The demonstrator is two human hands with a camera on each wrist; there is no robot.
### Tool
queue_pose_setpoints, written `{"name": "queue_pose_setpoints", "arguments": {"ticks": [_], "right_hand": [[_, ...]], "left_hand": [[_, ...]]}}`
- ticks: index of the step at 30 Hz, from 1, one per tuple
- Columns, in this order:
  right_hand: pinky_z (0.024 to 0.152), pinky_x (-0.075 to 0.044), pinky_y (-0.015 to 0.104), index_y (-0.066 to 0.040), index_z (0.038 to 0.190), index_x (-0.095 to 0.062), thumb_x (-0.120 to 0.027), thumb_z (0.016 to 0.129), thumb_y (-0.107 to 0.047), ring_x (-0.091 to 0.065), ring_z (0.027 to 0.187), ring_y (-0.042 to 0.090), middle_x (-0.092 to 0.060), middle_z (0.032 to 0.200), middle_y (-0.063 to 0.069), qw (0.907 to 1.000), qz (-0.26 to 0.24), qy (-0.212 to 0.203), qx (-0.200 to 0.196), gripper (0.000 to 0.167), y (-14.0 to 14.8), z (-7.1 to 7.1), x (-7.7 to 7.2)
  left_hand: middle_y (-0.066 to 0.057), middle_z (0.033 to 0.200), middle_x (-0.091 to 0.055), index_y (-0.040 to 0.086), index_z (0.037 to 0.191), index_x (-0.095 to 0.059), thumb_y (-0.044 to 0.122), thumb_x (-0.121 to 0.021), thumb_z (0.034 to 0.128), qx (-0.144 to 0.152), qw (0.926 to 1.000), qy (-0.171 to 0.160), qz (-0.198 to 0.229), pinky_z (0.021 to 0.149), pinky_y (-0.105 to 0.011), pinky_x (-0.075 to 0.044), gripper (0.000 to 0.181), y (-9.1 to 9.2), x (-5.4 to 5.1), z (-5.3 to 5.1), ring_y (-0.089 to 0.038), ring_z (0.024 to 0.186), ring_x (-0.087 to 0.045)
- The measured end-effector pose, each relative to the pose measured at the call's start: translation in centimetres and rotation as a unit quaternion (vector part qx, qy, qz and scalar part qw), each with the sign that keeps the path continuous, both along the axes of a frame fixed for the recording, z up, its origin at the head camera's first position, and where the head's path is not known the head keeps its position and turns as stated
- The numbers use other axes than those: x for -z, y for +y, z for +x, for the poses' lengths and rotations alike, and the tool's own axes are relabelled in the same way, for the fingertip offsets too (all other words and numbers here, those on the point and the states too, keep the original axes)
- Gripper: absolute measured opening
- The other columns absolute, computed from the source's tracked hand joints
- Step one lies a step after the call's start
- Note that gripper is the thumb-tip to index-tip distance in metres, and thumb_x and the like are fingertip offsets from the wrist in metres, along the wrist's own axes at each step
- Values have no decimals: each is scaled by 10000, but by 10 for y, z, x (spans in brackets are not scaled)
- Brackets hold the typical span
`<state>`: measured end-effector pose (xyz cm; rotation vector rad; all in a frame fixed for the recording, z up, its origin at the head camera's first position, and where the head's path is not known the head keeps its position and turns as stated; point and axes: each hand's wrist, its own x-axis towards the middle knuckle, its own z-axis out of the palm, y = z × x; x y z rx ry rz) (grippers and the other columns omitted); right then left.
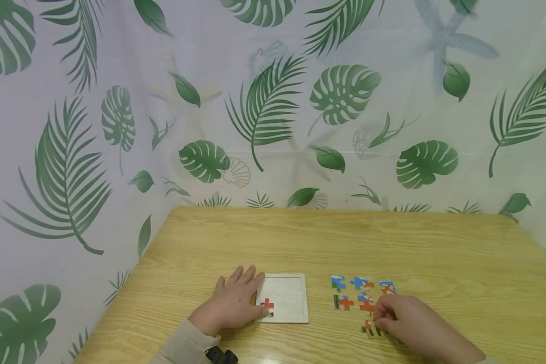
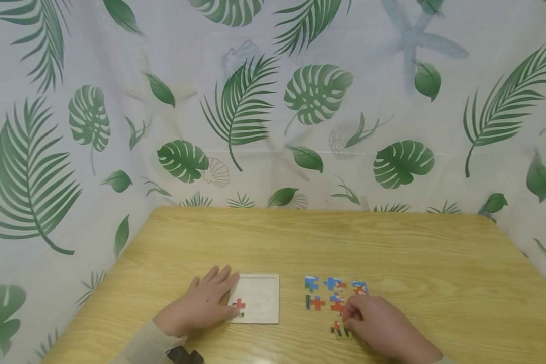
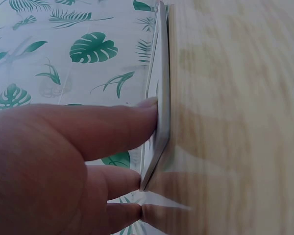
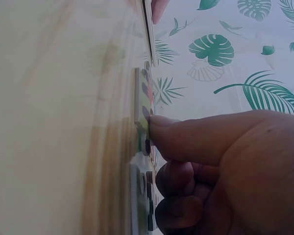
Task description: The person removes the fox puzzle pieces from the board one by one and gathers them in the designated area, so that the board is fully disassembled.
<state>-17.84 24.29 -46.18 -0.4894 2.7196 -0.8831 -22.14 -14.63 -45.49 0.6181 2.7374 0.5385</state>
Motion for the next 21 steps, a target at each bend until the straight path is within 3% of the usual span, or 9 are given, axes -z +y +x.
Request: {"name": "queue_pose_setpoints", "arguments": {"ticks": [21], "right_hand": [[565, -403, 275, -206, 878, -641, -731, 936, -213, -455, 601, 62, -545, 711, -59, 10000, -59, -73, -17, 107, 0, -1, 4]], "left_hand": [[-159, 1657, -209, 125, 1593, -349, 509, -660, 948, -42, 10000, -1, -17, 1105, -747, -94, 813, 1, -2, 1, -421, 1518, -114]]}}
